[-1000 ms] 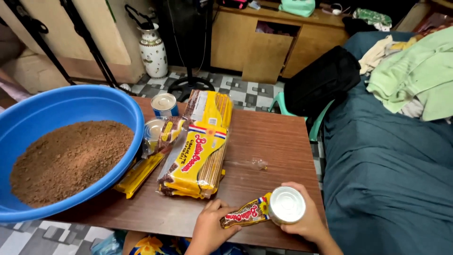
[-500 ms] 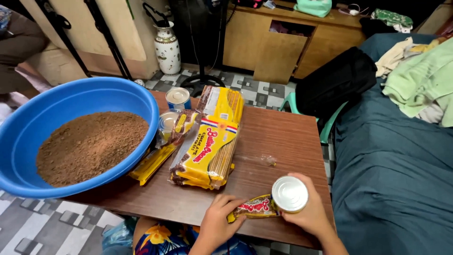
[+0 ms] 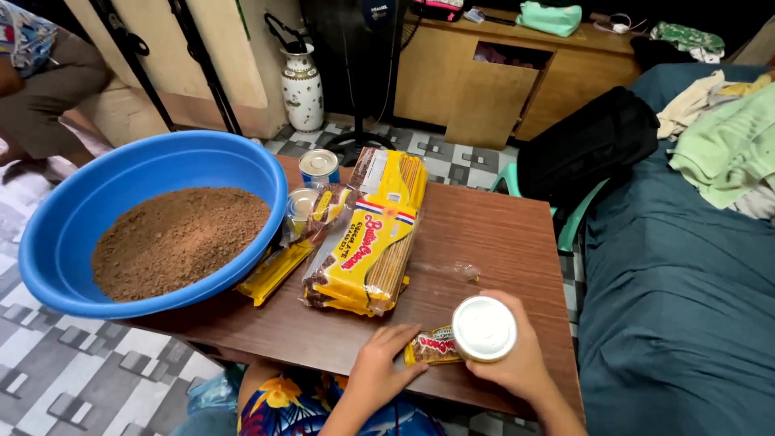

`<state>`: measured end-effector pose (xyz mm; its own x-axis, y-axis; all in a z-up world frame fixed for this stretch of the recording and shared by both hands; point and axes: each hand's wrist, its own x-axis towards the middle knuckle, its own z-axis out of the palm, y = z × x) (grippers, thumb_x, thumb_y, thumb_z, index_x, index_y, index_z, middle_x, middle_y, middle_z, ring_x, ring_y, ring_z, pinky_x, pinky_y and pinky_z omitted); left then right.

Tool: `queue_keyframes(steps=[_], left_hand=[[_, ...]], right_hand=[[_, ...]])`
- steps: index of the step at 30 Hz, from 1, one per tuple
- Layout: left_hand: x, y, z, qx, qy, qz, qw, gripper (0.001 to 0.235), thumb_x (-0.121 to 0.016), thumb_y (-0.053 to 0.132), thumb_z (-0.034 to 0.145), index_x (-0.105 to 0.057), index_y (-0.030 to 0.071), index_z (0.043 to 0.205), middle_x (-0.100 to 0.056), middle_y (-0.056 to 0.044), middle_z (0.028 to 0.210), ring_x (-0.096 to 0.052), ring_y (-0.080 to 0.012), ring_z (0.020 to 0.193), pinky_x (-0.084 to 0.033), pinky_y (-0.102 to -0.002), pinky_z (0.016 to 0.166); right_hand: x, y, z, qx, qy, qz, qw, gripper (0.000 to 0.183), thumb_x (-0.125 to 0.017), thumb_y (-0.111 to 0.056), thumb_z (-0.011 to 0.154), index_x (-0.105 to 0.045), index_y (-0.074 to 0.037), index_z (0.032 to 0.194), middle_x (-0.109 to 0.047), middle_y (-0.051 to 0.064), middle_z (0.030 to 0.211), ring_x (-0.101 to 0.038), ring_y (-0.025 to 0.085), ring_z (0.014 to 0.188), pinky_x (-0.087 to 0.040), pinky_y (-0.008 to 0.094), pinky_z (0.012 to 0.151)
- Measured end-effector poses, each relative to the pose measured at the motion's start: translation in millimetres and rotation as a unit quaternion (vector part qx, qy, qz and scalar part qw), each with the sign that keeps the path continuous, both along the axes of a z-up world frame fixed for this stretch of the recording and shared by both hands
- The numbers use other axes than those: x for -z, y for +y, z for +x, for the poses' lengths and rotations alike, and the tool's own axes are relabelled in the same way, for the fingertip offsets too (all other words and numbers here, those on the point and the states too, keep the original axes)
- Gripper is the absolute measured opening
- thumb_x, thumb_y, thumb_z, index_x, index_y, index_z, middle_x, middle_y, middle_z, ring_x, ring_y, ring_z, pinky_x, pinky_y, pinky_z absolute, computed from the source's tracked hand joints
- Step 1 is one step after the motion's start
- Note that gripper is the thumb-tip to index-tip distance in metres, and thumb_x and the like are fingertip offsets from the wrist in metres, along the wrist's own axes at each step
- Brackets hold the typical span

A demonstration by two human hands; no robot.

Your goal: Opening individual biscuit packets and pouring the contents into a large bowl of crushed biscuits.

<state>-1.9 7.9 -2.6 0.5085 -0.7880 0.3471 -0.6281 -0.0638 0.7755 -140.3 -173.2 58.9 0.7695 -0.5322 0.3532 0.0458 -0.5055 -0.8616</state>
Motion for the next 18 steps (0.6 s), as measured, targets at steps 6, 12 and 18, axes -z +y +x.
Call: queue_keyframes(steps=[6, 12, 18], left_hand=[[16, -3, 2, -0.015, -0.014, -0.027, 0.999, 0.068, -0.084, 0.032, 0.067, -0.057, 0.006, 0.125, -0.064, -0.013, 0.119, -0.059, -0.0276, 0.109, -0.044, -0.037, 0.094], [30, -8, 5, -0.019, -0.005, 0.0, 1.0, 0.072, -0.088, 0.029, 0.06, -0.06, 0.008, 0.123, -0.066, -0.011, 0.116, -0.06, -0.0257, 0.106, -0.046, -0.035, 0.092], [35, -9, 5, -0.038, 0.01, -0.015, 0.999, 0.077, -0.089, 0.034, 0.055, -0.061, 0.011, 0.123, -0.068, -0.011, 0.102, -0.061, -0.0255, 0.095, -0.047, -0.031, 0.083]], right_hand=[[45, -4, 18, -0.028, 0.013, 0.046, 0.998, 0.09, -0.087, -0.008, 0.042, -0.049, -0.009, 0.123, -0.064, 0.005, 0.117, -0.062, 0.015, 0.105, -0.043, 0.027, 0.095], [9, 22, 18, 0.025, -0.026, -0.051, 0.998, 0.086, -0.082, -0.01, 0.042, -0.052, -0.01, 0.123, -0.059, 0.005, 0.121, -0.059, 0.018, 0.111, -0.042, 0.028, 0.098], [4, 25, 31, 0.018, 0.036, -0.013, 0.999, 0.086, -0.081, -0.004, 0.041, -0.053, -0.012, 0.121, -0.061, 0.006, 0.12, -0.06, 0.017, 0.11, -0.042, 0.026, 0.096]])
